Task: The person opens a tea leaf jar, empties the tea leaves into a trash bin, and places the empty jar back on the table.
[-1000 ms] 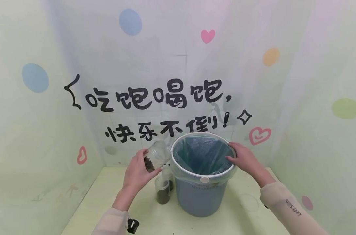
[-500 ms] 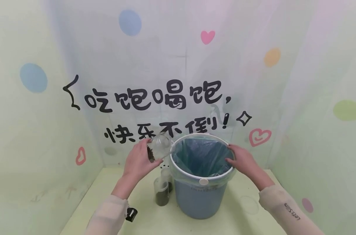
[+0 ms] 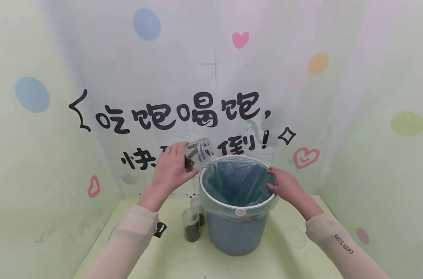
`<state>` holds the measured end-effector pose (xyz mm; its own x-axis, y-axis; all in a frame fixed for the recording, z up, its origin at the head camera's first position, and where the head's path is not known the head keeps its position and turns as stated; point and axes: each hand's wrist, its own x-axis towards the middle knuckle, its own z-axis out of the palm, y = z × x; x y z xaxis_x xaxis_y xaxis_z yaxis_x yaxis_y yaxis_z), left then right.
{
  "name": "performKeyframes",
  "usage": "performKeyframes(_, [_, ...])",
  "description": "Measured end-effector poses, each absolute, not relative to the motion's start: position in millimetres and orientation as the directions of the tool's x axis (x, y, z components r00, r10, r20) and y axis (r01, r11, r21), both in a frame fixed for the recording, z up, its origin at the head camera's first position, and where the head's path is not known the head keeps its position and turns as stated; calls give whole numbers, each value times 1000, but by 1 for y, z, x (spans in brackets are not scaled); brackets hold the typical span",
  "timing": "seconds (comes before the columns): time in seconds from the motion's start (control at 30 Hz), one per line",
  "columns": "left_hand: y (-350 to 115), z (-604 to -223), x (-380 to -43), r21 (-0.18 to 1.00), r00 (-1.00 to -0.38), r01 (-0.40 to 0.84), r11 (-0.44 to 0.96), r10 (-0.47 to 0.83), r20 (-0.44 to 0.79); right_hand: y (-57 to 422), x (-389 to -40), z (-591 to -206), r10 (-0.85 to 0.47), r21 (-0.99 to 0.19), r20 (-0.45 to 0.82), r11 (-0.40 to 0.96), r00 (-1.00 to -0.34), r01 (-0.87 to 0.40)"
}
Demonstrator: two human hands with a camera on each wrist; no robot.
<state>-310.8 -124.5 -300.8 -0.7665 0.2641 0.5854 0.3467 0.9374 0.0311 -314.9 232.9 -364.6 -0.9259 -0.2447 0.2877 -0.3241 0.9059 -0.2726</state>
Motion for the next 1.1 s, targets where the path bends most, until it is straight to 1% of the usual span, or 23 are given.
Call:
performKeyframes(0.1, [-123,-291,-310,5,-762,352,936,283,582,230,-314,-365,-255,-267,296,903,-920,-337])
performKeyframes(0.2, [-120,-282,-313,-33,-741,365,931,311,595,231,-312,-369,-256,-277,293,899,-921,-338])
performKeyframes(0.37, [-117,-264,-317,-158,-689,367,917,382,616,233,-312,-371,-261,-285,304,893,-916,-349])
performKeyframes(0.5, [-116,-252,-318,-217,-674,356,909,411,614,234,-312,-369,-265,-270,323,894,-908,-357])
performKeyframes(0.7, [-118,-245,-317,-241,-665,346,907,418,619,232,-315,-365,-269,-251,318,901,-909,-354])
performKeyframes(0.9, [-118,-245,-316,-240,-670,360,901,429,606,231,-316,-365,-265,-246,301,906,-916,-343])
performKeyframes(1.1, [-116,-247,-317,-271,-643,374,887,459,613,232,-317,-366,-260,-251,298,907,-918,-338])
